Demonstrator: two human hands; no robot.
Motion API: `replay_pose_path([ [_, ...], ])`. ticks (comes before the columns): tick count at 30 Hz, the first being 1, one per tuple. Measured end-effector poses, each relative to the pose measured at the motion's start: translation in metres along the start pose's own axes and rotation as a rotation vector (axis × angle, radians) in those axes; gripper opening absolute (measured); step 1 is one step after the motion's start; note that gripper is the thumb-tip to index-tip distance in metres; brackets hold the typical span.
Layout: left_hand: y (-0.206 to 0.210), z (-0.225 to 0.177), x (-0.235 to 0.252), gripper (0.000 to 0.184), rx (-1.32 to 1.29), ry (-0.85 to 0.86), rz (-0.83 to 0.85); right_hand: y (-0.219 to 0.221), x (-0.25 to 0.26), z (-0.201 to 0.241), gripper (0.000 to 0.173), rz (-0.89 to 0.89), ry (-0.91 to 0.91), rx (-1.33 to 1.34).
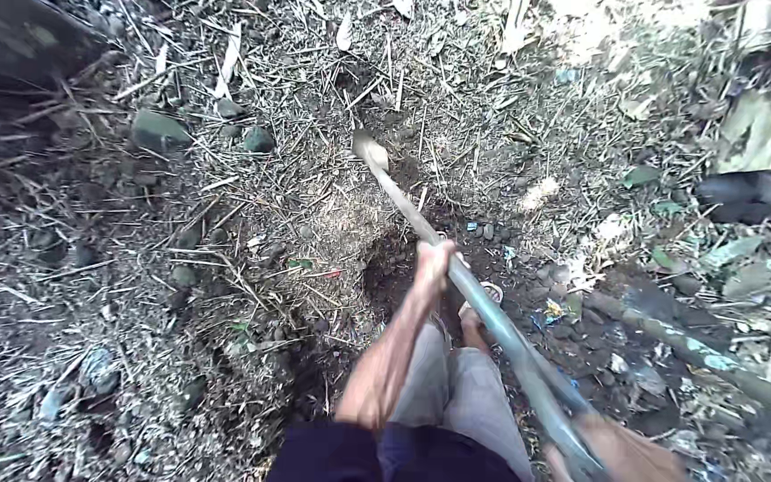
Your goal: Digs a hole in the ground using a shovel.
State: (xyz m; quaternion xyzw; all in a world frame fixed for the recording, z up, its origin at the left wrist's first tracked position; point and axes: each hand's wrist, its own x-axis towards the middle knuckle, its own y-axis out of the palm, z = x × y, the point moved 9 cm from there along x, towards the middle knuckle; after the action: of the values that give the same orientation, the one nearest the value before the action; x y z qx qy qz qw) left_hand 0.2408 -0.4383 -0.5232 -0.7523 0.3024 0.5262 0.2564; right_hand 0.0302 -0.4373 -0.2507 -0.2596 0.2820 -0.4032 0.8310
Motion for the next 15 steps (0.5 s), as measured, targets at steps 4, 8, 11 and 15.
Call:
replay_pose_path([
  [4,-0.045,-0.048,0.113,0.042,0.354,0.021,-0.158,0.110,0.063,-0.020,0.027,-0.150,0.044,0.083],
  [8,-0.061,-0.080,0.124,0.029,0.418,0.038,-0.212,0.115,0.084,0.001,0.029,-0.156,0.046,0.109],
  [11,-0.045,-0.076,0.125,0.041,0.398,0.070,-0.209,0.117,0.075,-0.018,0.026,-0.163,0.084,0.153],
  [15,-0.046,-0.016,0.088,0.058,0.439,0.032,-0.250,0.110,0.008,-0.044,0.029,-0.107,0.224,0.196],
])
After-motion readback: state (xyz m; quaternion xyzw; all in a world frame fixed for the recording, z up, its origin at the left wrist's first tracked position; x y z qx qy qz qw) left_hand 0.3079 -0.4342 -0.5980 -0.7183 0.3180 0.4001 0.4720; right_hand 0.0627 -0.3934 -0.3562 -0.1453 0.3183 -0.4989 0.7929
